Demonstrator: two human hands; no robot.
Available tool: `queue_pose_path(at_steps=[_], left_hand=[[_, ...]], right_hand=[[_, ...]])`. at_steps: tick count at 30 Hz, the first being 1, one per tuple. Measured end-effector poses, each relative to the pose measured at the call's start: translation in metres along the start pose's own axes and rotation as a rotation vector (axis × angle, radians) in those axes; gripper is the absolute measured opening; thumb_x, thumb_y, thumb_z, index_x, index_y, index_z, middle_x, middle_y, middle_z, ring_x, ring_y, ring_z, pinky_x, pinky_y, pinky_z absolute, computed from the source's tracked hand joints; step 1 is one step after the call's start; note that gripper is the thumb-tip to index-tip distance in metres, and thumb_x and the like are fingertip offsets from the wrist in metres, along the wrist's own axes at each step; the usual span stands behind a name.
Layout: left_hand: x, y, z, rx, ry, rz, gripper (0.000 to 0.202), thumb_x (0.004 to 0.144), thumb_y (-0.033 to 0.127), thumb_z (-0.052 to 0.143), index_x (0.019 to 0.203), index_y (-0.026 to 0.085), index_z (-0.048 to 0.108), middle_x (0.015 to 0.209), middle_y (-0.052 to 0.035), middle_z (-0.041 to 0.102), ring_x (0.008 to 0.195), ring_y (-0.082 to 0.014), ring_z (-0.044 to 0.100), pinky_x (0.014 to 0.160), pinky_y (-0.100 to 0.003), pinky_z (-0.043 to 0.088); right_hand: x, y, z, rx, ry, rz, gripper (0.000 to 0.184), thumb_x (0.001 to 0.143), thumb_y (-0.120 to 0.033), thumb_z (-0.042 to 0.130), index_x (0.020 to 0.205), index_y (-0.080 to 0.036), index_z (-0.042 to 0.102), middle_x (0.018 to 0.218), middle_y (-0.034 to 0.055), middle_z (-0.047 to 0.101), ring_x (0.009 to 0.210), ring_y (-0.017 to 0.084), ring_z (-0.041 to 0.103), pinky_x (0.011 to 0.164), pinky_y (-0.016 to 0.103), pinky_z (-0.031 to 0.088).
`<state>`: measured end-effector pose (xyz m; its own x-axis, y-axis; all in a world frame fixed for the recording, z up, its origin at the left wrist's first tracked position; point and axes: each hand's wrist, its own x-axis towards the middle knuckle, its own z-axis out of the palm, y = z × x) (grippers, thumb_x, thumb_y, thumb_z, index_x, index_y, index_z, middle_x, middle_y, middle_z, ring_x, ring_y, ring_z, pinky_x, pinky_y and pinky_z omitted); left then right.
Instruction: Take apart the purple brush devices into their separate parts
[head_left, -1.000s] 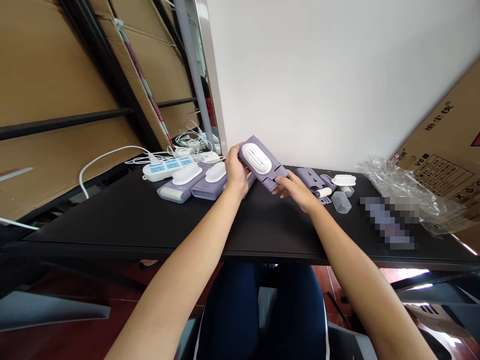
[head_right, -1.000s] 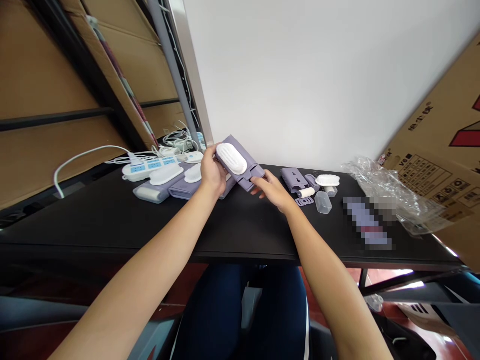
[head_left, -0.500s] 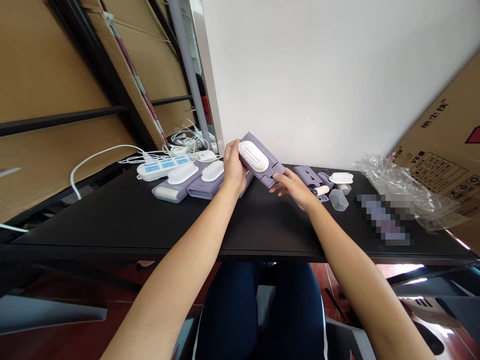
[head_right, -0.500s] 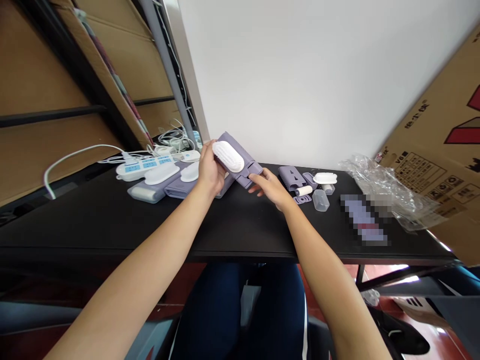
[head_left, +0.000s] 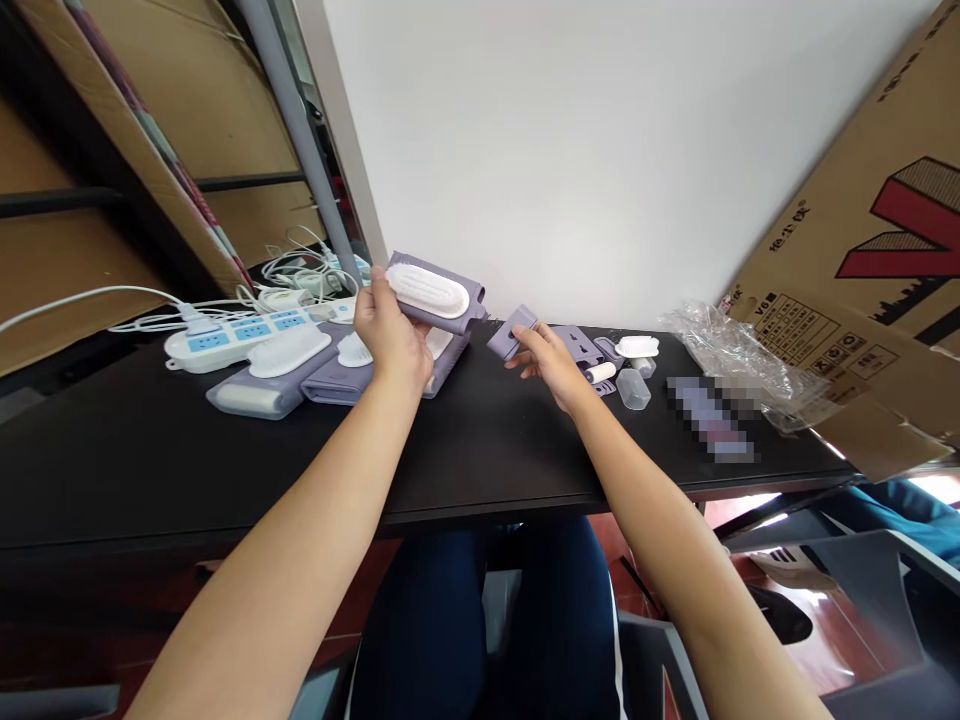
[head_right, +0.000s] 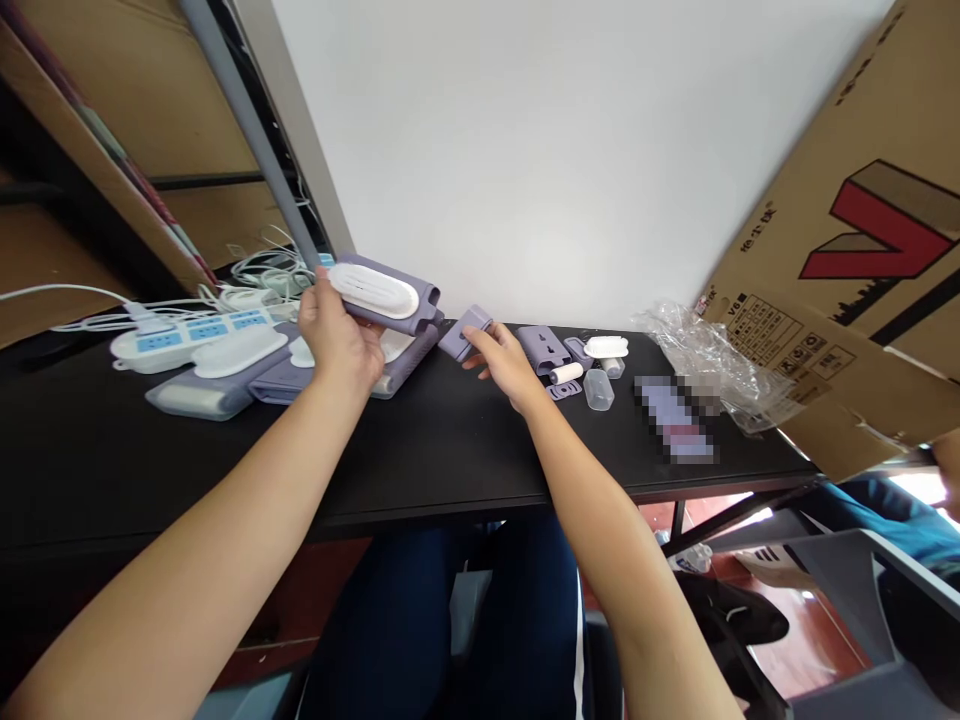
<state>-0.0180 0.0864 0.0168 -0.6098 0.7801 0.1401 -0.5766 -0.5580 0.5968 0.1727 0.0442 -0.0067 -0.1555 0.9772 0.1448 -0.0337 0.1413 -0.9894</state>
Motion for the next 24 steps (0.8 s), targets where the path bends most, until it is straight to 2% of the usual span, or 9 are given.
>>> queue_pose_path(at_steps=[3, 8, 13, 18, 21, 24], left_hand=[[0.007, -0.001, -0.005, -0.004, 0.022, 0.016, 0.025, 0.112, 0.038, 0.054, 0.096, 0.019, 0.051, 0.097, 0.0001, 0.066, 0.093, -0.0127, 0.068, 0.084, -0.031, 0.062], [0.016, -0.003, -0.012, -0.003, 0.024, 0.025, 0.023, 0.112, 0.04, 0.053, 0.102, 0.02, 0.053, 0.114, -0.0043, 0.069, 0.104, -0.017, 0.07, 0.089, -0.041, 0.064], [0.02, 0.003, -0.013, 0.016, 0.066, 0.045, 0.022, 0.111, 0.042, 0.052, 0.105, 0.021, 0.053, 0.115, -0.0043, 0.069, 0.103, -0.0158, 0.071, 0.092, -0.04, 0.064], [0.028, 0.014, -0.017, 0.023, 0.163, 0.062, 0.032, 0.108, 0.055, 0.055, 0.109, 0.023, 0.054, 0.123, -0.0042, 0.068, 0.107, -0.0161, 0.072, 0.096, -0.037, 0.062], [0.026, 0.012, -0.015, 0.028, 0.138, -0.023, 0.024, 0.111, 0.046, 0.052, 0.108, 0.022, 0.054, 0.124, -0.0037, 0.069, 0.105, -0.0157, 0.072, 0.096, -0.04, 0.063], [0.015, 0.005, -0.008, 0.111, 0.04, -0.116, 0.019, 0.112, 0.036, 0.053, 0.103, 0.02, 0.056, 0.106, -0.0014, 0.071, 0.092, -0.0131, 0.071, 0.089, -0.036, 0.065]], right_hand=[[0.001, 0.0, -0.001, 0.007, 0.009, -0.018, 0.036, 0.085, -0.056, 0.072, 0.099, -0.024, 0.06, 0.092, -0.0022, 0.074, 0.073, 0.012, 0.073, 0.058, 0.021, 0.045], [0.003, 0.0, -0.004, 0.055, 0.097, -0.062, 0.039, 0.084, -0.058, 0.073, 0.091, -0.024, 0.055, 0.087, -0.003, 0.07, 0.07, 0.013, 0.073, 0.055, 0.021, 0.043], [0.007, 0.002, -0.005, 0.095, 0.223, -0.102, 0.037, 0.087, -0.058, 0.071, 0.087, -0.024, 0.054, 0.079, -0.0038, 0.064, 0.065, 0.012, 0.068, 0.051, 0.021, 0.041], [0.011, 0.001, -0.015, 0.217, 0.451, -0.104, 0.032, 0.095, -0.056, 0.062, 0.097, -0.024, 0.055, 0.083, -0.0022, 0.065, 0.06, 0.01, 0.062, 0.051, 0.022, 0.041], [0.01, -0.003, -0.021, 0.263, 0.523, -0.09, 0.03, 0.095, -0.054, 0.061, 0.102, -0.026, 0.052, 0.089, -0.002, 0.065, 0.063, 0.01, 0.064, 0.051, 0.022, 0.041], [0.009, -0.005, -0.021, 0.276, 0.541, -0.079, 0.031, 0.092, -0.051, 0.066, 0.103, -0.028, 0.049, 0.099, -0.0013, 0.065, 0.068, 0.011, 0.069, 0.051, 0.022, 0.042]])
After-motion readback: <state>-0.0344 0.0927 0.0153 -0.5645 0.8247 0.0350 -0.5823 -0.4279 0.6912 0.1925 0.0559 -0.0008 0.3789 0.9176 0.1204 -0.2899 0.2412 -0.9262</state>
